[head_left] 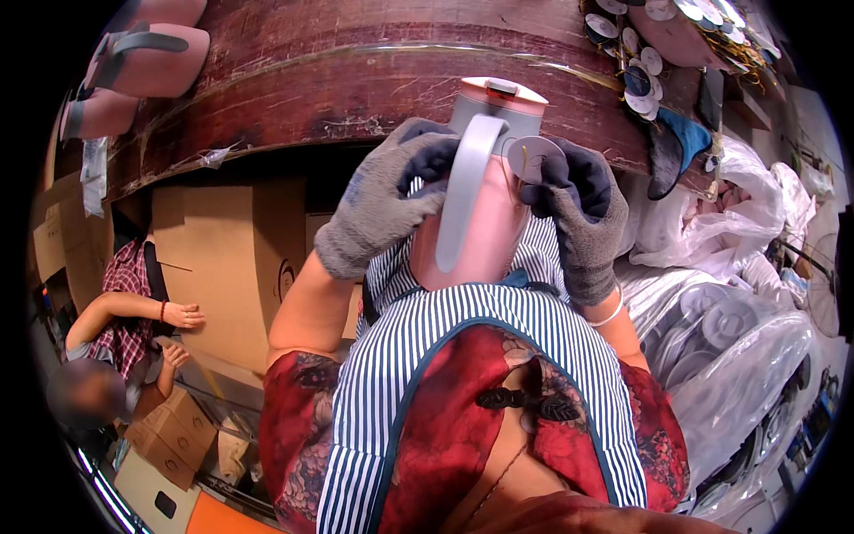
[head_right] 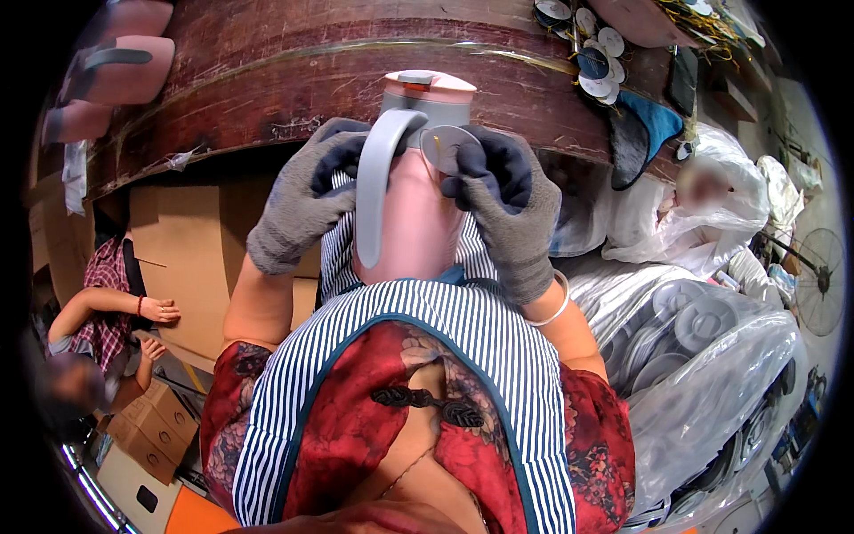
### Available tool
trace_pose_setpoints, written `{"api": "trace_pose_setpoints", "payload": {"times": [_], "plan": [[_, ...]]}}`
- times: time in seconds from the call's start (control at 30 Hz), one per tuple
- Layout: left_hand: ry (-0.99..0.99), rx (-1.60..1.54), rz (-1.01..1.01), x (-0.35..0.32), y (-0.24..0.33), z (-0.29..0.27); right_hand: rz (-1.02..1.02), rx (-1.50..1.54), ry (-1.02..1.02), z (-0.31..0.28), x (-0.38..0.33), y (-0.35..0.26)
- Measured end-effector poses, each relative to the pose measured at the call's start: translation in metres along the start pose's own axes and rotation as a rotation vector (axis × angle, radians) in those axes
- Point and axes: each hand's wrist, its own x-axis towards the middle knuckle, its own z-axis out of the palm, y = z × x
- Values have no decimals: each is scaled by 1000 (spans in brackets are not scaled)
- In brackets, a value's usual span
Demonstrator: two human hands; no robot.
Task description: The person assembles pink thermal carafes by hand, inserting interior components, placing lids, and attaching circular labels to the handles.
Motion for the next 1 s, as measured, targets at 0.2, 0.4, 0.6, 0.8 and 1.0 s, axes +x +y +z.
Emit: {"api": "trace_pose_setpoints", "payload": {"times": [0.2,0.4,0.6,0.8,1.0], "plan": [[-36,-120,-56,13,-7,3,68,70,-88,5,0,0],[-166,-176,-32,20,-13,-1,113,107,-226,-1,-1,-4],[-36,-563,-316,10,-6,-9,183,256,-78,-20,-1,17],[-165,-1268,45,9,-21,-19,-132,228,-35,-12,9,1],[-151,-904,-191,47,38,-9,-816,-548,-198,3,66,-50]]}}
